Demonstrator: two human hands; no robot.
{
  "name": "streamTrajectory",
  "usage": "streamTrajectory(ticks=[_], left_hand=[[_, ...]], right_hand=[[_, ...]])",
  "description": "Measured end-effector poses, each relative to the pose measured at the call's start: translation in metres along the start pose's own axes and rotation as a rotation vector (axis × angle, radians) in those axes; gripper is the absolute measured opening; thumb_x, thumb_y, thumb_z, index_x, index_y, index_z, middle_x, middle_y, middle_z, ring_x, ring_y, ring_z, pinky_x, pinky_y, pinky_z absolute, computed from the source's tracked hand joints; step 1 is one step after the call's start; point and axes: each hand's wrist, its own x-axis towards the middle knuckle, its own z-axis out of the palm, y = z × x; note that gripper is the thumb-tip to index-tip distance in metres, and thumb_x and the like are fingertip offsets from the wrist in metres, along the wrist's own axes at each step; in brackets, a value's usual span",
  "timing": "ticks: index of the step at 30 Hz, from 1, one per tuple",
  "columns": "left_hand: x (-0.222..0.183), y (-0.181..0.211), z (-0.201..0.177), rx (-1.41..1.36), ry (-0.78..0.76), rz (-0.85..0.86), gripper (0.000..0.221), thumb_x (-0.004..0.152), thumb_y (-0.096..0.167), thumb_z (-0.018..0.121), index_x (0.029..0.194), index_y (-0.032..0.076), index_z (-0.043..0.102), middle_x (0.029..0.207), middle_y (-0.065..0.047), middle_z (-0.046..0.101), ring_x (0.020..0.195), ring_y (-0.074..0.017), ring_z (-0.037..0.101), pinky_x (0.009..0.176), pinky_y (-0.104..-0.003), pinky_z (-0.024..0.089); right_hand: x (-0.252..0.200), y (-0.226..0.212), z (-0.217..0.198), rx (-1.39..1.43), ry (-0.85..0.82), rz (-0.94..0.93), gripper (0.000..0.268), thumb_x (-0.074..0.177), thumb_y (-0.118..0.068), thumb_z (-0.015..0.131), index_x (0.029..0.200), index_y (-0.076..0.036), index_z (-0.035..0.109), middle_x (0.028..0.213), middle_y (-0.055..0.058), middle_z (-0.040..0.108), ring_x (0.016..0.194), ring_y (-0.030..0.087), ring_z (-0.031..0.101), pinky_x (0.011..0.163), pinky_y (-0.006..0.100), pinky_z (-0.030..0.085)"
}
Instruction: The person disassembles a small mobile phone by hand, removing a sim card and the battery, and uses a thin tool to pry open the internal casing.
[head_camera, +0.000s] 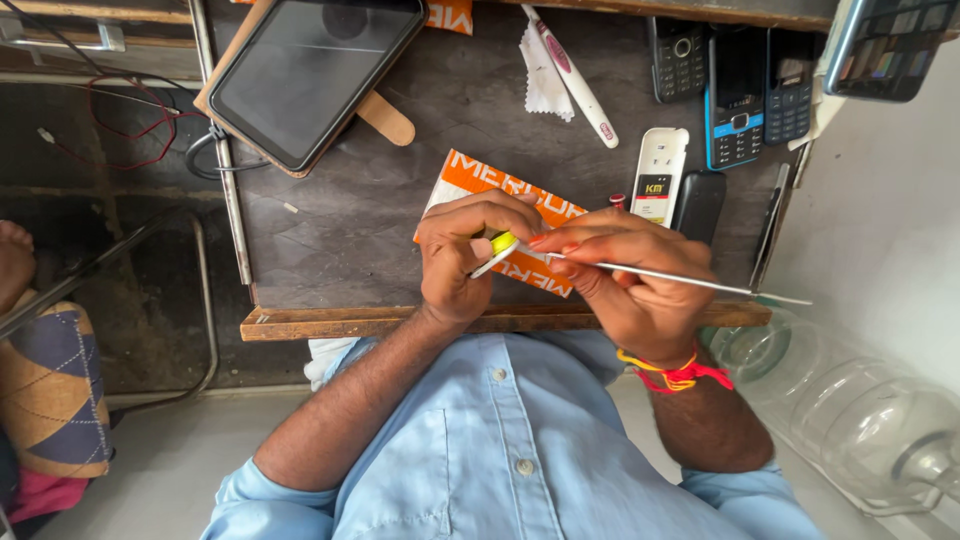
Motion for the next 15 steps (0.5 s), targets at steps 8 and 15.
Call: streamTrajectory(ticks=[8,15], left_hand=[[-0.0053,-0.0017,-0.0073,-0.054,0.003,0.000,0.044,0.081,0.031,0.050,0.087,-0.009,0.068,0.091,-0.021,0.073,0.090,-0.0313,0.074,0.102,-0.042,0.058],[-0.0052,-0.0032,-0.0082,-0.016,-0.043,-0.005,0.043,0.077,0.028,0.051,0.086,-0.010,0.068,0.090,-0.021,0.072,0.088,-0.0287,0.074,0.086,-0.036,0.059]], right_hand=[[0.0029,0.0073,0.0095,0.059,-0.067,-0.047,0.011,0.099,0.000,0.071,0.108,0.000,0.065,0.110,0.023,0.074,0.096,0.024,0.075,0.078,0.030,0.066],[-0.0012,0.0076,0.0103,0.172,-0.042,0.045,0.010,0.101,0.001,0.070,0.110,0.001,0.065,0.111,0.025,0.072,0.097,0.025,0.076,0.077,0.030,0.068]])
